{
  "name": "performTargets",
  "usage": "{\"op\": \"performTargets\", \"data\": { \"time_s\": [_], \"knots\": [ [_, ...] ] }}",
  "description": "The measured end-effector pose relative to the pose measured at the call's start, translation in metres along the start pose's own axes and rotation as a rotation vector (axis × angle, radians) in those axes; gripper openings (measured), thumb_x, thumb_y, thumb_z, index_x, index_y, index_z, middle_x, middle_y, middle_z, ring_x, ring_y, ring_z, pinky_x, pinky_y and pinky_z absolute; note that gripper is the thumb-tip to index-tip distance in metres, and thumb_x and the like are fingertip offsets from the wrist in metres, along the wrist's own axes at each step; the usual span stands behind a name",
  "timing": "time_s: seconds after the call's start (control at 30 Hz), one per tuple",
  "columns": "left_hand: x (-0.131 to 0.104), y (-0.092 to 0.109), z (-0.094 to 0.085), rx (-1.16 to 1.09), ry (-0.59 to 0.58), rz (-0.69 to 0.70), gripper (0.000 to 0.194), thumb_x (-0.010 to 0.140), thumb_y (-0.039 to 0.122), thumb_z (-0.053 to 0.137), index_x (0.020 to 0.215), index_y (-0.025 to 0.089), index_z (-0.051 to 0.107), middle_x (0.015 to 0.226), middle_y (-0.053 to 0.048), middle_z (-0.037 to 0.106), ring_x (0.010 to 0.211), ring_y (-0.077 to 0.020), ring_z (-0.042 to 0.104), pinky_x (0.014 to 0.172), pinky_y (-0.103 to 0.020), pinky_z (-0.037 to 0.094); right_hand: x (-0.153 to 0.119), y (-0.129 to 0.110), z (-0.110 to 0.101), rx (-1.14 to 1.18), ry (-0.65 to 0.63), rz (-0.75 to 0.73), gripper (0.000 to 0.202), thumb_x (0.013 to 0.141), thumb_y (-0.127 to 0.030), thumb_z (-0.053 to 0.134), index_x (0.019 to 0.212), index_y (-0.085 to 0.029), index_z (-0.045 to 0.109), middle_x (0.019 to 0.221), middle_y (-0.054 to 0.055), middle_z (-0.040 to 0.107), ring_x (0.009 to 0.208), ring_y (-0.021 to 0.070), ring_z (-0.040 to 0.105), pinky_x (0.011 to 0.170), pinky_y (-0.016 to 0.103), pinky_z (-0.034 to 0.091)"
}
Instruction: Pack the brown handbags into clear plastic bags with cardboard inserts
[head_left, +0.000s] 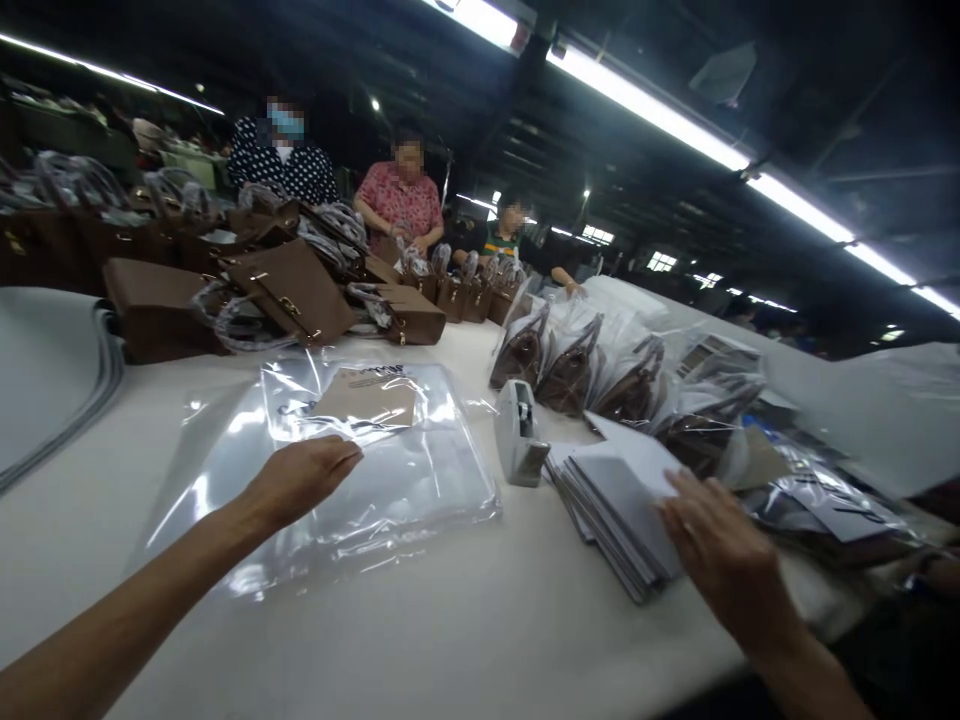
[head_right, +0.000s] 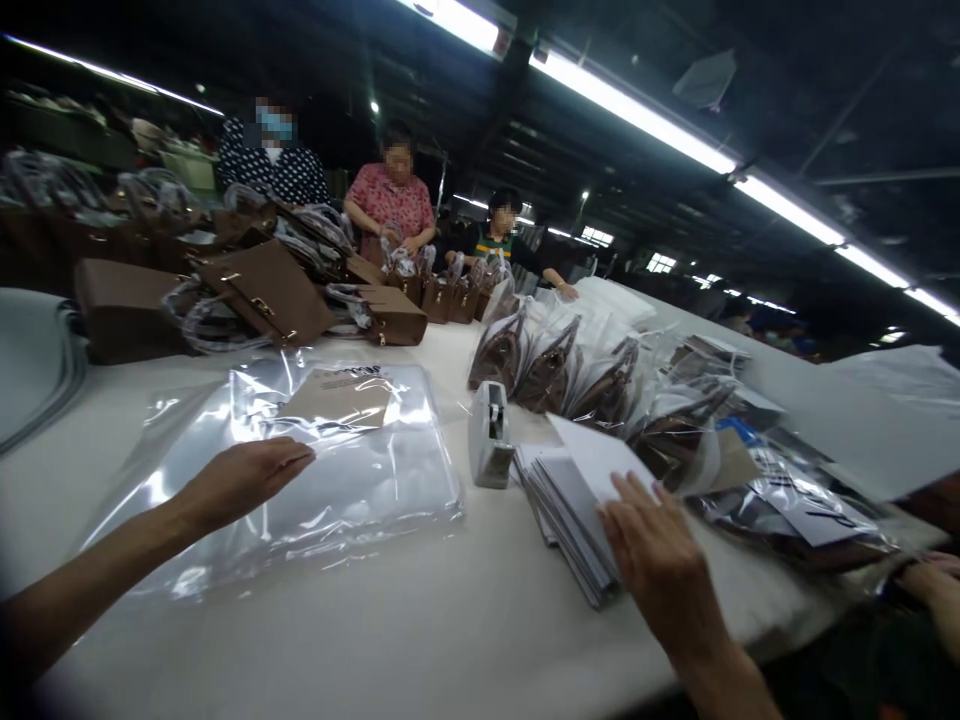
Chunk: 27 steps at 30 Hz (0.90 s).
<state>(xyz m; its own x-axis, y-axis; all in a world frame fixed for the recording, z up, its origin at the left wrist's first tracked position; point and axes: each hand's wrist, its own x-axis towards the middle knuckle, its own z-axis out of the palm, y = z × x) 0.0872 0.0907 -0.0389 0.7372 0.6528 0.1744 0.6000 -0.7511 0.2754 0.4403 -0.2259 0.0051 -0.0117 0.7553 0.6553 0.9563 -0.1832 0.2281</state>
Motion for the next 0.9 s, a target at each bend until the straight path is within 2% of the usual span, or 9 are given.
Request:
{"op": "performTargets", "data": {
  "time_s": [0.1,0.2,0.33,0.47,0.57,0.7,0.8,0.9],
  "knots": [
    [0.001,-0.001,0.002,0.011,-0.015,-0.018,0.04,0.088,0.043,0.027,0.09,0.022,0.062,0.084,-0.003,0.062,0.072,-0.0192,0.058,0.061,-0.028,0.041,-0.029,-0.011,0.051,0.06,-0.174,0.05,0.031,0.088,-0.04,0.043,0.103,-0.015,0.054,0.108,0.012,0.061,0.103,0.0222,0.056,0.091,0.039,0.045],
    [0.002,-0.003,0.004,0.002,-0.021,-0.031,0.041,0.087,0.045,0.028,0.091,0.022,0.062,0.086,-0.003,0.063,0.073,-0.0199,0.059,0.063,-0.029,0.042,-0.051,-0.001,0.073,0.109,-0.302,0.099,0.049,0.081,-0.05,0.05,0.113,-0.013,0.052,0.118,0.013,0.055,0.111,0.0237,0.05,0.093,0.039,0.044],
    [0.003,-0.009,0.007,-0.022,-0.016,-0.035,0.041,0.087,0.046,0.029,0.093,0.022,0.062,0.089,-0.003,0.064,0.075,-0.0207,0.059,0.067,-0.03,0.043,-0.051,0.027,0.068,0.244,-0.455,0.086,0.047,0.083,-0.042,0.05,0.123,-0.016,0.049,0.124,0.009,0.051,0.116,0.02,0.046,0.099,0.037,0.04],
    [0.002,-0.011,0.009,-0.04,-0.024,-0.029,0.041,0.087,0.047,0.031,0.095,0.021,0.062,0.09,-0.004,0.065,0.076,-0.0218,0.059,0.068,-0.032,0.044,-0.035,0.049,0.06,0.374,-0.621,0.094,0.044,0.081,-0.04,0.054,0.121,-0.022,0.053,0.125,0.006,0.051,0.116,0.0195,0.045,0.099,0.037,0.039],
    [0.002,-0.012,0.009,-0.059,-0.043,-0.041,0.04,0.087,0.046,0.033,0.096,0.021,0.063,0.091,-0.004,0.065,0.077,-0.022,0.059,0.069,-0.032,0.044,-0.025,0.057,0.058,0.468,-0.694,0.082,0.043,0.079,-0.041,0.057,0.116,-0.021,0.057,0.122,0.007,0.053,0.113,0.0204,0.048,0.098,0.038,0.041],
    [0.004,-0.018,0.012,-0.065,-0.037,-0.031,0.037,0.086,0.045,0.036,0.096,0.022,0.063,0.09,-0.003,0.066,0.077,-0.0217,0.059,0.068,-0.031,0.043,-0.019,0.061,0.058,0.577,-0.704,0.092,0.035,0.08,-0.039,0.056,0.111,-0.024,0.06,0.118,0.007,0.056,0.111,0.0213,0.049,0.096,0.041,0.041],
    [0.006,-0.024,0.017,-0.049,-0.011,0.002,0.035,0.086,0.046,0.037,0.095,0.024,0.063,0.089,-0.003,0.066,0.075,-0.0212,0.059,0.067,-0.03,0.043,-0.02,0.061,0.056,0.585,-0.682,0.059,0.029,0.083,-0.036,0.053,0.108,-0.024,0.062,0.114,0.006,0.059,0.108,0.0199,0.052,0.093,0.037,0.045],
    [0.005,-0.023,0.016,-0.01,-0.002,0.016,0.036,0.088,0.043,0.034,0.093,0.022,0.062,0.086,-0.004,0.065,0.073,-0.0196,0.058,0.065,-0.029,0.042,-0.025,0.059,0.048,0.441,-0.554,-0.072,0.027,0.087,-0.03,0.045,0.105,-0.02,0.063,0.101,0.008,0.063,0.094,0.0184,0.058,0.083,0.033,0.049]
  ]
}}
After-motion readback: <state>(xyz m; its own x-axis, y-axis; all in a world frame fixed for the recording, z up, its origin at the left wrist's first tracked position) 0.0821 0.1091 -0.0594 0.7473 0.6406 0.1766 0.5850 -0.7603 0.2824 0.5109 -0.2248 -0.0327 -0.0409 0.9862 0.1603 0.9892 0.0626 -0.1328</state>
